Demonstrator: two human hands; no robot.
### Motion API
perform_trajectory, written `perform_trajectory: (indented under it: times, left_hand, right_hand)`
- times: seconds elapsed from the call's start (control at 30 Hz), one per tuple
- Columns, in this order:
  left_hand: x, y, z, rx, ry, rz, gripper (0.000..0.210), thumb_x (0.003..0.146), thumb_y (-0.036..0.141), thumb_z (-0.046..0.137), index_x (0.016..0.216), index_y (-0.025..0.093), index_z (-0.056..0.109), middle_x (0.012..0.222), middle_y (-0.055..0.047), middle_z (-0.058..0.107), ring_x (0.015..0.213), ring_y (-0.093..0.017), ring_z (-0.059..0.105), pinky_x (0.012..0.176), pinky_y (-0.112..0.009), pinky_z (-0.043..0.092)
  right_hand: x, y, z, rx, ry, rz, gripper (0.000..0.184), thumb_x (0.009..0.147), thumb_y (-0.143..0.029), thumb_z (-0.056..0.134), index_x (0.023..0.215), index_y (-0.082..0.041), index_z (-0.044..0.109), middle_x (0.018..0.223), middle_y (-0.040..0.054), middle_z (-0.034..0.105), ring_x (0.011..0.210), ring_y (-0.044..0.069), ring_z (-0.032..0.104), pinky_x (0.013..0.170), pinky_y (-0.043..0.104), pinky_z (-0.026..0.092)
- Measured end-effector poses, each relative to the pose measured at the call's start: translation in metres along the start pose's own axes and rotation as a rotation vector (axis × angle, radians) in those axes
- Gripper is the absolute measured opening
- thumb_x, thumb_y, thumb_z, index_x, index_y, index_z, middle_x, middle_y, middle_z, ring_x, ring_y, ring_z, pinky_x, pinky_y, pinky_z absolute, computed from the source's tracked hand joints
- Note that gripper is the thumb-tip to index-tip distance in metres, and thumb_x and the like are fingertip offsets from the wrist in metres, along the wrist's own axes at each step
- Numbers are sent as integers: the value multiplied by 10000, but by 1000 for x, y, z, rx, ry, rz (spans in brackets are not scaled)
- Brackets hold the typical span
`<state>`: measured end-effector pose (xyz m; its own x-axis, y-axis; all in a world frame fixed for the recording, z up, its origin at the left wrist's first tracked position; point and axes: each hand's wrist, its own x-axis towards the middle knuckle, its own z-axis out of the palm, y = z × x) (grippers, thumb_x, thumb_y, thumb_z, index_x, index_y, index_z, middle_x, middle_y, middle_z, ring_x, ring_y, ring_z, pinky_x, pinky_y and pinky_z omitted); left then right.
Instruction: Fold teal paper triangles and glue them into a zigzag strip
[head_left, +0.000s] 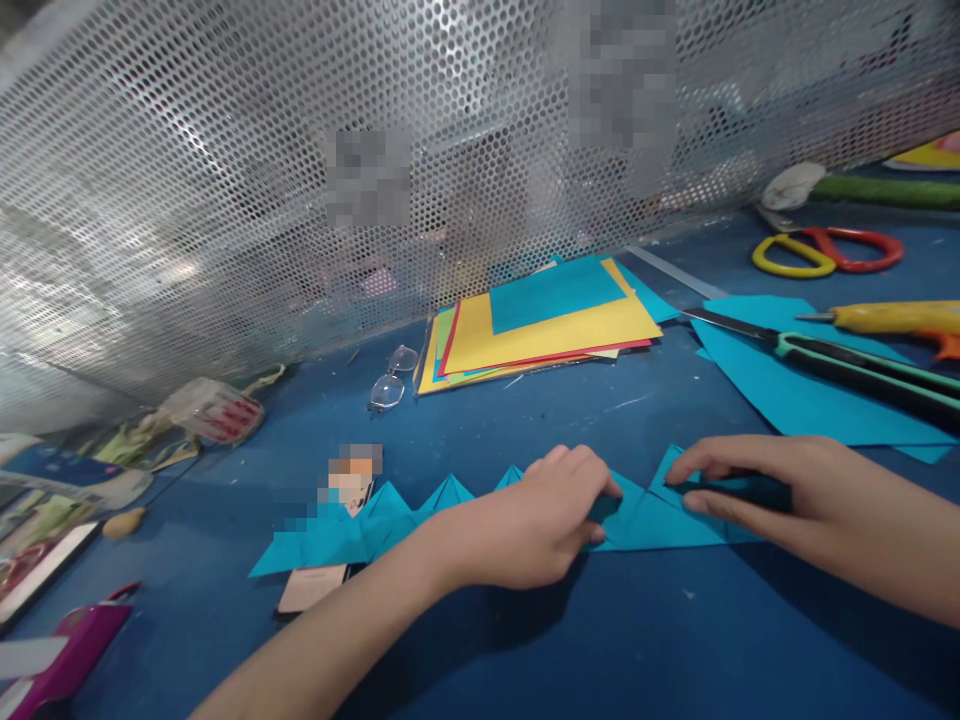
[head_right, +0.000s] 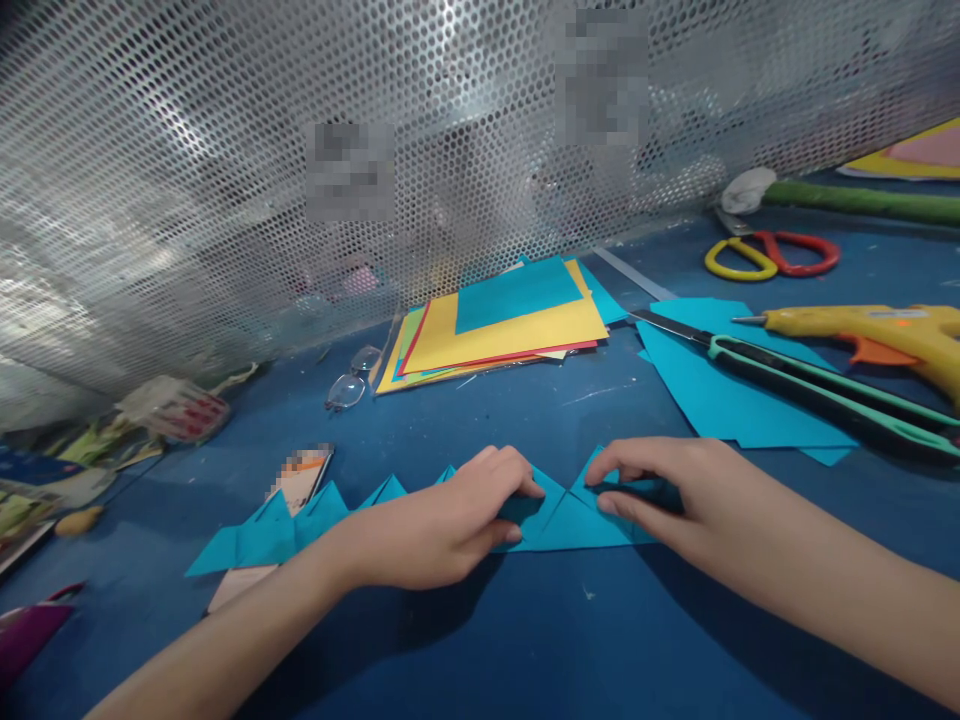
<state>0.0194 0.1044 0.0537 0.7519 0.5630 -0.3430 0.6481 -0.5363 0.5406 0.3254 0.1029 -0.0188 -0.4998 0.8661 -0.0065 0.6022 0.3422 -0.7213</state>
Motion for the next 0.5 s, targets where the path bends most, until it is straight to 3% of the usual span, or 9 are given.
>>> perform_trajectory:
  times: [0.37,0.5]
  left_hand:
    - [-1,6,2,87,27,-13,151,1182,132,558,1315,202,551,1393,-151,624,1246,-287,599,1140,-465,568]
    - [-1,15,2,155,49,-42,183,1169,97,572,1338,159,603,1464,-190,624,1332,-347,573,1232,-568,519]
  right_hand:
    - [1,-5,1,-5,32,18,379,1067,-693,614,1096,-409,864,1095,-17,861,913,265,818,758,382,642]
    - [3,-13,1,-45,105,22,436,987,-723,601,1081,-420,899,1094,-7,884,956,299,862,760,392,695]
